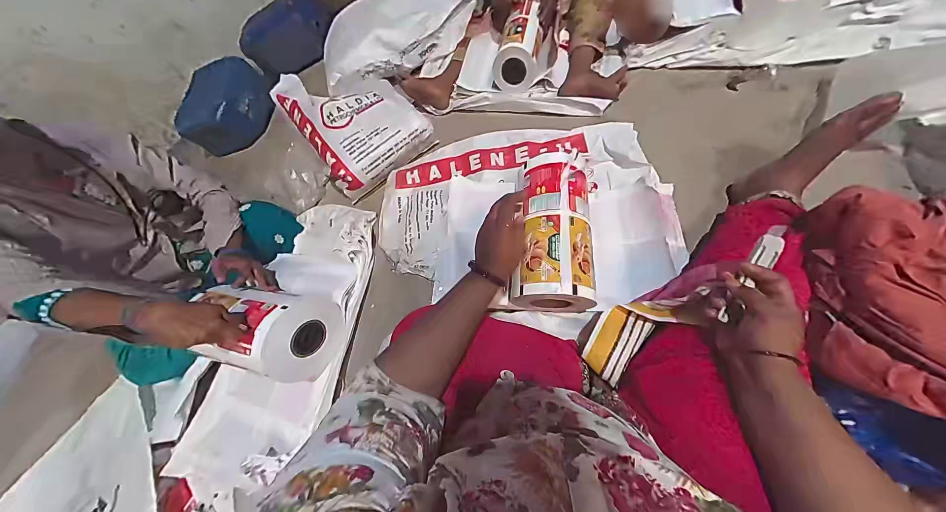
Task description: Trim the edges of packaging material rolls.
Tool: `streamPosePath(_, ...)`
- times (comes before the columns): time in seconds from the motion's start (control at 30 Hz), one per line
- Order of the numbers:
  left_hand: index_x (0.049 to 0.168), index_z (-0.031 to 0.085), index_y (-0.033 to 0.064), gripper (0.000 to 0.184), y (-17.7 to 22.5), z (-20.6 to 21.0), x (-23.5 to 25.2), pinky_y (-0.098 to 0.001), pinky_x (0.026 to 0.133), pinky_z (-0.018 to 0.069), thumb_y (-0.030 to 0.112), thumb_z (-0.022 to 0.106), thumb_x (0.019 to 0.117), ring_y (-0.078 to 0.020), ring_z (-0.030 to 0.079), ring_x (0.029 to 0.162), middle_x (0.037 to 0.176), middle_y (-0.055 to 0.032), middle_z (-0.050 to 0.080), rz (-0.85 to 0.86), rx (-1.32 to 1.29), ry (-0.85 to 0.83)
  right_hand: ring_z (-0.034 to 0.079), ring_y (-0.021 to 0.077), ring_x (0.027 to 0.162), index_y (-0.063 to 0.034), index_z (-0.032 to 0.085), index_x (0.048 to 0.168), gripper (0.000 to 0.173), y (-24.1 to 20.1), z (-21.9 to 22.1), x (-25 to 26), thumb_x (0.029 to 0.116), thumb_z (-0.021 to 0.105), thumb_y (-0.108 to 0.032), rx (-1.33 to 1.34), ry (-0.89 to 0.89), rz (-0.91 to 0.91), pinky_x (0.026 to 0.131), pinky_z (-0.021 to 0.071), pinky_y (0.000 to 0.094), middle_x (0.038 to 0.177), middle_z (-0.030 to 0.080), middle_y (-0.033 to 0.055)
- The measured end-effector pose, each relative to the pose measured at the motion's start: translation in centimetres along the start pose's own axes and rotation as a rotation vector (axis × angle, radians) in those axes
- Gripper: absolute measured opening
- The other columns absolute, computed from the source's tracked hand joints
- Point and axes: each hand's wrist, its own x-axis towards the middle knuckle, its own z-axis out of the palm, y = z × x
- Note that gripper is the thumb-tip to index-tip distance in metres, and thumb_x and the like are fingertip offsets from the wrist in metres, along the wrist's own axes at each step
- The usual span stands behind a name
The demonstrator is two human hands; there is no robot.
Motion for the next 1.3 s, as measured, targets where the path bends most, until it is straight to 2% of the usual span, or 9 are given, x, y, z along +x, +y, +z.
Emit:
streamPosePath(0.13,0.157,0.041,0.007,0.052,-11.2,4.7,0.7,-0.0517,0.125,0.0302,0.014,0.05,0.1061,-0.0344,0.034,0.153,0.166,-0.0115,0.037,-0.286,0.32,-0.379,0.056,0.0068,0.054,-0.006,0.051,0.121,0.024,0.3,-0.2,0.9,0.098,0.046,-0.002,0.031,-0.038,-0.017,0.047,0.0497,0.0214,0.086,0.065,-0.0006)
streamPosePath(0.27,0.167,0.018,0.0184,0.1,-11.9,8.2,-0.1,-0.0871,0.109,0.0151,0.012,0.078,0.0876,-0.0454,0.001,0.159,0.175,0.0016,0.01,-0.303,0.449,-0.62,0.056,0.0049,0.054,-0.0073,0.052,0.119,0.023,0.0,0.3,0.7,0.0989,0.043,-0.002,0.027,-0.034,0.024,0.045,0.0487,0.0189,0.088,0.066,-0.0016)
streamPosePath(0.43,0.166,0.022,0.0235,0.102,-14.0,10.1,2.0,-0.0913,0.103,-0.0005,0.02,0.083,0.0853,-0.0472,-0.011,0.157,0.175,0.0046,0.003,-0.341,0.582,-0.737,0.056,0.0046,0.053,-0.0083,0.052,0.118,0.026,0.2,0.3,1.2,0.0958,0.04,-0.002,0.059,-0.07,0.041,0.044,0.0486,0.0186,0.093,0.067,-0.0012)
streamPosePath(0.73,0.165,0.027,0.0258,0.068,-17.9,10.9,7.8,-0.0908,0.105,0.0116,0.04,0.056,0.1046,-0.0524,0.008,0.156,0.173,-0.0131,0.013,-0.593,0.46,-0.519,0.055,0.0053,0.051,-0.0085,0.054,0.116,0.026,0.3,0.6,1.9,0.0946,0.042,-0.003,0.141,-0.034,0.122,0.043,0.0469,0.0191,0.095,0.068,0.0028)
streamPosePath(0.8,0.15,0.05,0.0062,0.053,-16.5,9.5,10.5,-0.0684,0.116,0.0327,0.038,0.05,0.1075,-0.0434,0.041,0.146,0.156,-0.0225,0.047,-0.624,0.196,-0.237,0.055,0.0054,0.052,-0.009,0.054,0.116,0.025,0.4,0.4,1.8,0.0947,0.043,-0.003,0.159,-0.054,0.115,0.043,0.0473,0.0191,0.095,0.068,0.0023)
streamPosePath(0.87,0.136,0.06,-0.0021,0.046,-12.6,7.5,13.3,-0.0537,0.118,0.0383,0.032,0.047,0.1094,-0.0384,0.051,0.139,0.144,-0.026,0.057,-0.454,0.011,-0.055,0.056,0.0059,0.052,-0.0082,0.054,0.116,0.025,0.4,0.2,1.9,0.0949,0.042,-0.002,0.179,-0.062,0.117,0.043,0.0483,0.0194,0.095,0.068,0.0031)
streamPosePath(0.97,0.126,0.071,0.0056,0.046,-5.9,6.6,16.4,-0.0546,0.123,0.0291,0.041,0.05,0.1066,-0.0377,0.039,0.148,0.154,-0.0213,0.049,-0.078,0.077,-0.167,0.056,0.0066,0.053,-0.0068,0.053,0.117,0.025,0.4,0.4,2.1,0.0951,0.042,-0.002,0.188,-0.072,0.127,0.044,0.0487,0.0198,0.096,0.068,0.0041)
streamPosePath(1.07,0.121,0.074,0.0148,0.063,0.0,8.1,17.6,-0.068,0.118,0.0287,0.068,0.062,0.0888,-0.041,0.026,0.154,0.162,-0.0151,0.041,-0.051,0.486,-0.395,0.056,0.007,0.054,-0.0066,0.052,0.117,0.025,0.4,0.4,2.0,0.0947,0.043,-0.002,0.171,-0.077,0.133,0.044,0.0485,0.0205,0.098,0.067,0.004)
streamPosePath(1.3,0.133,0.064,-0.0001,0.063,3.8,10.2,18.6,-0.0699,0.099,0.0465,0.041,0.076,0.0875,-0.0502,0.047,0.136,0.14,-0.0295,0.055,-0.246,0.677,-0.438,0.056,0.0071,0.054,-0.007,0.054,0.118,0.024,0.3,0.1,1.8,0.0978,0.042,-0.001,0.196,-0.058,0.147,0.046,0.0484,0.0207,0.097,0.067,0.0064)
